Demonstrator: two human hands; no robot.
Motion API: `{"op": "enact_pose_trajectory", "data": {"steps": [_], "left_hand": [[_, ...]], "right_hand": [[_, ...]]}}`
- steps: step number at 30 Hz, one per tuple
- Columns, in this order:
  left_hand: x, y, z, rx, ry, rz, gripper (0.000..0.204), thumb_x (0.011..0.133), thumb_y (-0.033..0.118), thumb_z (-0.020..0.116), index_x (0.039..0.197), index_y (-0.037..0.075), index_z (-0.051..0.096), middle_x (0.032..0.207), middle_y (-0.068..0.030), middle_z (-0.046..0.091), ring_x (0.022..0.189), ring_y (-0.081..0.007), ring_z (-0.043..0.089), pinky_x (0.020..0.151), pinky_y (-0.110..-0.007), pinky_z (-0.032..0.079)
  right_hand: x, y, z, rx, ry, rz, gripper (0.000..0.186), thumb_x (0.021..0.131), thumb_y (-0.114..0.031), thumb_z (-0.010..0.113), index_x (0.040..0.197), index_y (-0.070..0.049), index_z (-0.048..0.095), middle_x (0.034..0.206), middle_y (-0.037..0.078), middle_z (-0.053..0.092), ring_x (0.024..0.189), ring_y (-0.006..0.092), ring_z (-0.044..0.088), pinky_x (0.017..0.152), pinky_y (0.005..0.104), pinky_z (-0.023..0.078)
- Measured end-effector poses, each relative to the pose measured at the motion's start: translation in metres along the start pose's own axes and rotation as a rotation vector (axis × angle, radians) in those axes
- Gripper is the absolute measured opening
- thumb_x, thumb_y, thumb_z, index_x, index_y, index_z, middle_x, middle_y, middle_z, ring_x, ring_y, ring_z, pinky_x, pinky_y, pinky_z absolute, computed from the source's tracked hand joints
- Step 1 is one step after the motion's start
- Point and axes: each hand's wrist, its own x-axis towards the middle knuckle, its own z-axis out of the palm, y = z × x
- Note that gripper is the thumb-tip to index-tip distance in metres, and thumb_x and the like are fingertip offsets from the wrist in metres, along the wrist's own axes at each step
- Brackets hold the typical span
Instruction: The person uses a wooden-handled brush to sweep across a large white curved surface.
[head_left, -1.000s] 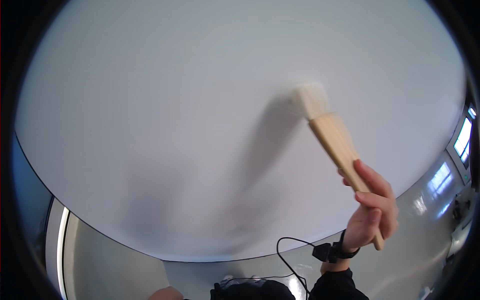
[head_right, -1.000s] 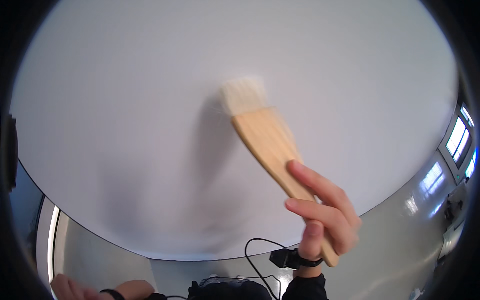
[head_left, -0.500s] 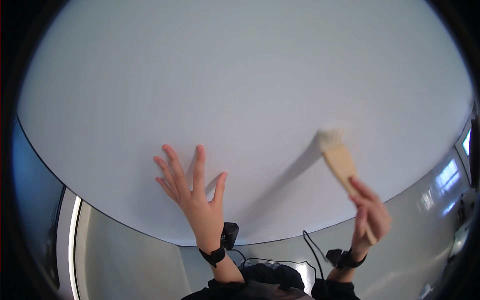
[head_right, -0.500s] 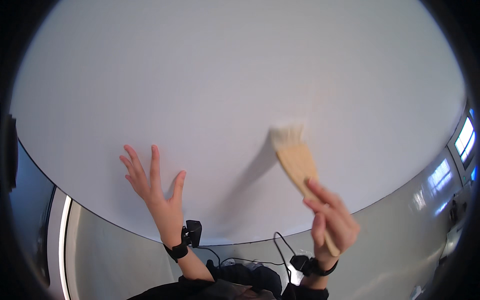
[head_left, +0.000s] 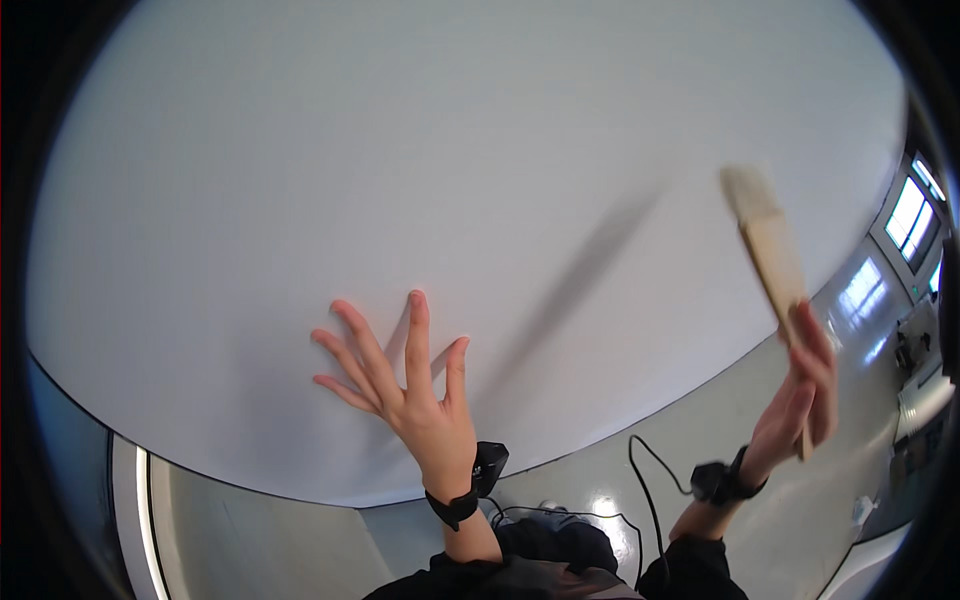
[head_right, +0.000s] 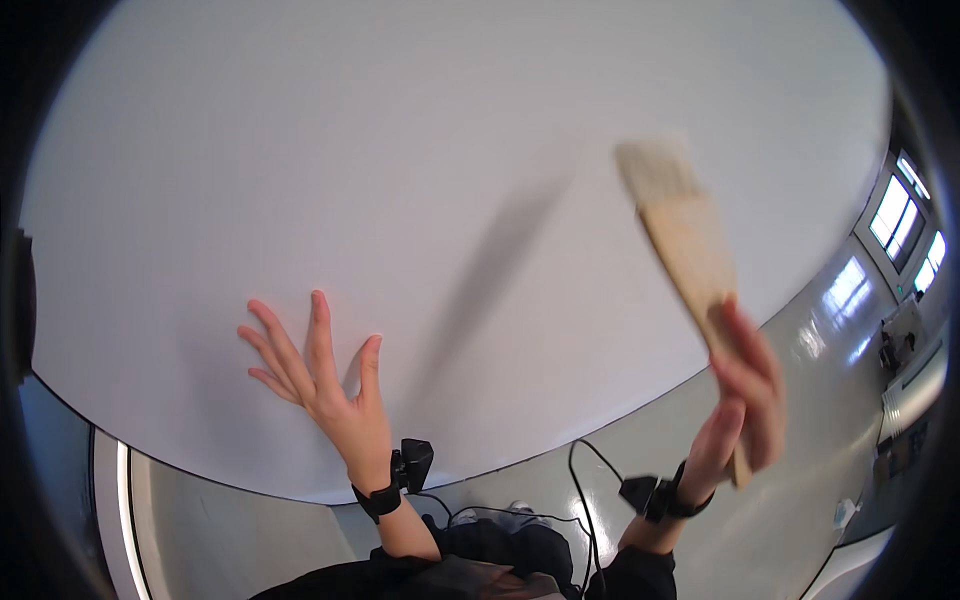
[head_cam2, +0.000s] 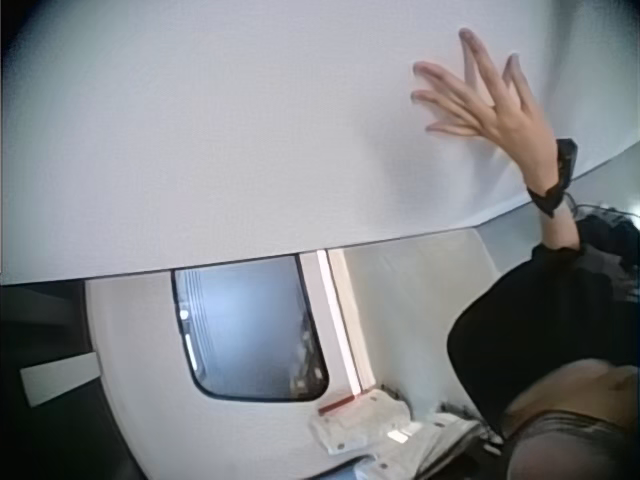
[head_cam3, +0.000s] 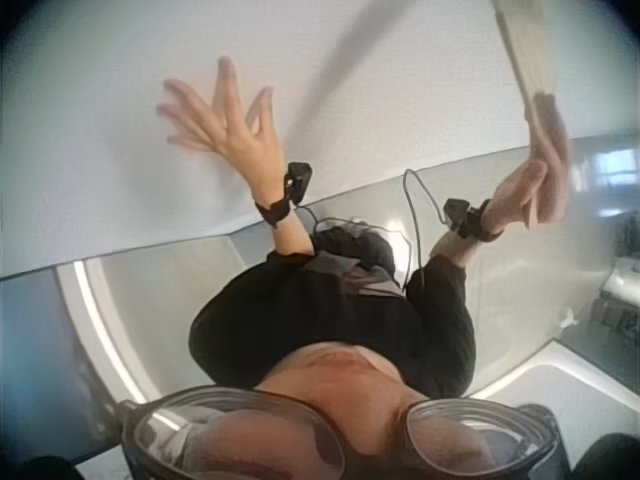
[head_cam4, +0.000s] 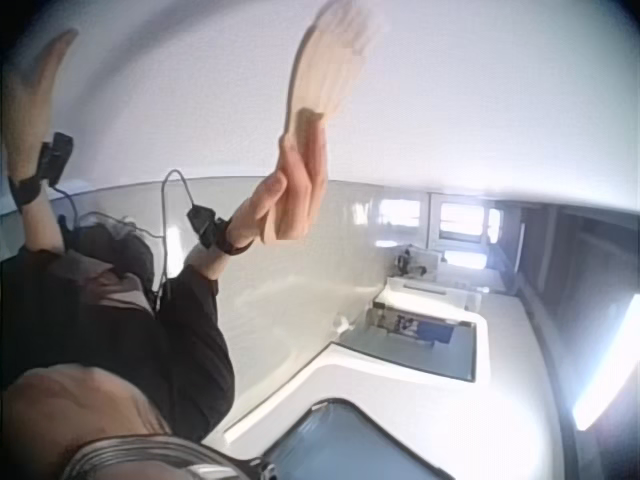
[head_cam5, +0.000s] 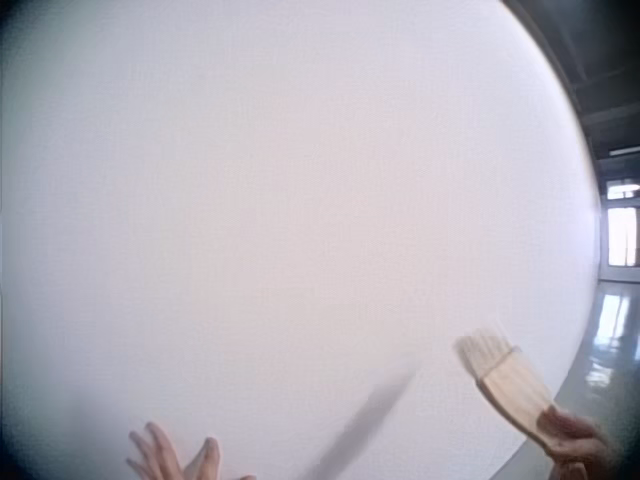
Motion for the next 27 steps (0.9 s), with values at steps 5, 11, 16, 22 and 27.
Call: {"op": "enact_pose_trajectory", "data": {"steps": [5, 11, 16, 22, 27], "left_hand": [[0.001, -0.005, 0.003, 0.012, 0.027, 0.013, 0.056, 0.087, 0.029, 0.077, 0.140, 0.028, 0.062, 0.166, -0.0175, 0.024, 0.154, -0.0451, 0.012, 0.118, -0.067, -0.001], [0.013, -0.013, 0.012, 0.054, 0.040, 0.006, 0.058, 0.086, 0.026, 0.077, 0.142, 0.024, 0.060, 0.167, -0.0165, 0.022, 0.155, -0.0446, 0.011, 0.118, -0.067, 0.000], [0.021, -0.006, 0.019, 0.126, 0.077, 0.006, 0.059, 0.089, 0.019, 0.073, 0.145, 0.019, 0.055, 0.167, -0.0148, 0.024, 0.155, -0.0403, 0.015, 0.120, -0.064, 0.008], [0.003, 0.051, 0.046, 0.064, 0.293, -0.017, 0.062, 0.092, 0.008, 0.069, 0.150, 0.009, 0.046, 0.164, -0.0147, 0.032, 0.152, -0.0345, 0.027, 0.120, -0.050, 0.028], [-0.021, 0.106, 0.079, 0.026, 0.096, 0.104, 0.070, 0.084, 0.014, 0.079, 0.147, 0.012, 0.049, 0.162, -0.0212, 0.031, 0.150, -0.0463, 0.025, 0.117, -0.063, 0.024]], "right_hand": [[0.002, 0.014, 0.028, -0.017, -0.143, 0.239, 0.024, 0.100, -0.006, 0.052, 0.102, 0.011, 0.069, 0.124, 0.029, 0.066, 0.118, 0.0380, 0.065, 0.098, 0.0421, 0.054], [-0.064, -0.002, 0.019, -0.050, -0.411, 0.560, 0.018, 0.090, 0.005, 0.057, 0.098, 0.008, 0.073, 0.114, 0.022, 0.073, 0.095, 0.0238, 0.072, 0.081, 0.0315, 0.057], [-0.066, 0.029, -0.012, 0.051, -0.582, 0.741, 0.016, 0.088, 0.005, 0.060, 0.096, 0.006, 0.074, 0.109, 0.022, 0.074, 0.086, 0.0217, 0.073, 0.076, 0.0304, 0.057], [-0.007, 0.100, -0.053, 0.150, -0.116, 0.311, 0.038, 0.101, -0.021, 0.054, 0.093, 0.013, 0.069, 0.108, 0.034, 0.069, 0.092, 0.0394, 0.073, 0.086, 0.0446, 0.060], [0.031, 0.151, -0.044, -0.074, -0.134, 0.002, 0.038, 0.104, -0.021, 0.052, 0.099, 0.013, 0.070, 0.119, 0.032, 0.066, 0.111, 0.0420, 0.067, 0.092, 0.0466, 0.058]]}}
